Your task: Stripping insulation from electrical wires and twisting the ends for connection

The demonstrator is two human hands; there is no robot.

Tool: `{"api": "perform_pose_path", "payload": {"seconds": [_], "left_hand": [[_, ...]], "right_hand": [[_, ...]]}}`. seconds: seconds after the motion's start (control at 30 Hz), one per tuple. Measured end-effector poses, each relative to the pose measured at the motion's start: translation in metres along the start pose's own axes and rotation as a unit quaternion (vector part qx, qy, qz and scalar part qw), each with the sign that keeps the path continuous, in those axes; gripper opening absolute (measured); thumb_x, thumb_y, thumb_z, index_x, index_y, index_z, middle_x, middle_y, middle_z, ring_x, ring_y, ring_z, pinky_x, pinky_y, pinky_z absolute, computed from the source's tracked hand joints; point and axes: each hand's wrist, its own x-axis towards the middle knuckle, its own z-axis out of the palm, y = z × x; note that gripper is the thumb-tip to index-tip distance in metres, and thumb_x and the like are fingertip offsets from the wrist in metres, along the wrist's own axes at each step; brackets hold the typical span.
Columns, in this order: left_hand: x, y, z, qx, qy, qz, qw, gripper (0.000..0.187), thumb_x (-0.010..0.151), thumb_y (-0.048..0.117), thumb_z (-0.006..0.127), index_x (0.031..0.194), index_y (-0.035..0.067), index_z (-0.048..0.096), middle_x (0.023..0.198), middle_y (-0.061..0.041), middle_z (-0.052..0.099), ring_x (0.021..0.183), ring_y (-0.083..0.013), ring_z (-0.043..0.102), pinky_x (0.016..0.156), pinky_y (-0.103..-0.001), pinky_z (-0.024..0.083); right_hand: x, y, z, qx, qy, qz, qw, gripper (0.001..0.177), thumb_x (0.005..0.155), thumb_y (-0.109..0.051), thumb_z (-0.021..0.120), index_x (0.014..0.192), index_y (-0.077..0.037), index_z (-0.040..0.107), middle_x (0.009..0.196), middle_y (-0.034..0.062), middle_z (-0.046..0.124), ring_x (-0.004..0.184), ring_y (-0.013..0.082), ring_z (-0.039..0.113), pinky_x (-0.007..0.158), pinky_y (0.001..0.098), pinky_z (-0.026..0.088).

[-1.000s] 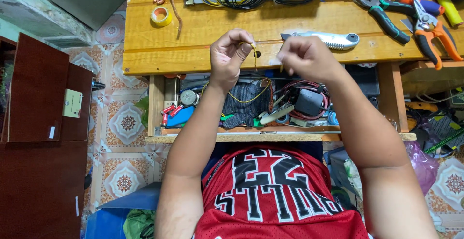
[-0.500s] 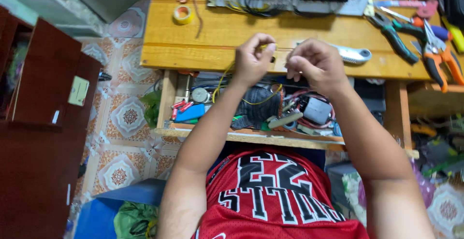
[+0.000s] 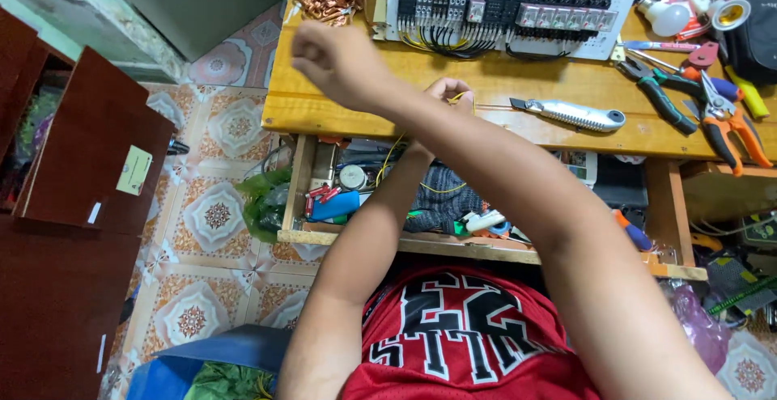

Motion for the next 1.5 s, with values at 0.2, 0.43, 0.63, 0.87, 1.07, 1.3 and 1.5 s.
{"api": "perform_pose_path", "payload": {"seconds": [0.2,0.43,0.63,0.87,1.07,1.3,1.5], "left_hand": [[-0.004,-0.008,0.002,-0.064,-0.011,-0.043,0.997,0.015,0.09,0.027,0.071,0.098,0.014,0.071,0.084,0.009,0.068,0.054,0.0002,0.03,0.049,-0.019,0.03],[0.005,-0.03,0.005,-0.063,-0.007,-0.035,0.997,0.015,0.093,0.028,0.069,0.095,0.014,0.066,0.075,0.004,0.065,0.061,-0.0033,0.048,0.055,-0.022,0.038],[-0.006,0.0,-0.009,0.039,0.025,0.003,0.999,0.021,0.093,0.03,0.064,0.081,0.017,0.052,0.061,0.001,0.045,0.059,-0.0141,0.04,0.055,-0.035,0.025],[-0.006,-0.011,0.008,-0.079,0.014,0.055,0.995,0.004,0.097,0.018,0.071,0.094,0.015,0.071,0.068,0.002,0.07,0.056,-0.0045,0.067,0.052,-0.017,0.052],[-0.008,-0.014,0.014,-0.119,-0.049,0.09,0.988,0.005,0.097,0.013,0.073,0.098,0.008,0.073,0.072,0.0,0.067,0.068,-0.0009,0.061,0.059,-0.018,0.051],[-0.008,0.012,-0.001,-0.039,-0.151,0.179,0.971,0.005,0.094,0.01,0.075,0.097,0.011,0.079,0.073,-0.005,0.068,0.066,-0.0109,0.064,0.062,-0.025,0.051],[-0.006,0.016,-0.003,0.016,-0.141,0.239,0.961,0.011,0.095,0.007,0.072,0.1,0.013,0.08,0.075,-0.008,0.07,0.068,-0.0261,0.071,0.066,-0.031,0.055]], "right_hand": [[0.027,0.037,0.05,-0.12,-0.102,0.054,0.986,0.009,0.09,-0.015,0.066,0.099,-0.014,0.066,0.093,0.0073,0.074,0.08,0.0294,0.067,0.065,0.045,0.05],[-0.013,0.017,-0.016,-0.037,-0.071,0.008,0.997,0.02,0.095,-0.011,0.072,0.114,-0.008,0.069,0.111,0.0094,0.072,0.072,0.0188,0.071,0.068,0.0333,0.061],[-0.102,0.014,-0.115,-0.171,0.123,-0.023,0.977,0.008,0.097,-0.007,0.074,0.104,-0.003,0.073,0.096,0.0109,0.072,0.083,0.0231,0.066,0.069,0.0345,0.051],[-0.196,0.054,-0.134,-0.058,0.079,0.144,0.985,0.037,0.092,-0.011,0.082,0.121,-0.004,0.06,0.086,0.0133,0.07,0.072,0.0297,0.067,0.065,0.0367,0.054],[-0.211,0.061,-0.144,0.112,0.1,0.202,0.968,0.029,0.097,0.003,0.072,0.124,0.002,0.063,0.099,0.0137,0.074,0.086,0.0179,0.073,0.08,0.0321,0.059],[-0.218,0.074,-0.157,-0.102,0.164,0.063,0.979,0.008,0.096,-0.007,0.082,0.101,-0.014,0.079,0.089,0.0048,0.075,0.084,0.0273,0.068,0.083,0.0358,0.053],[-0.217,0.081,-0.152,-0.123,0.208,-0.003,0.97,0.005,0.098,-0.008,0.081,0.101,-0.012,0.079,0.103,0.0097,0.066,0.097,0.0312,0.061,0.087,0.0398,0.051]]}}
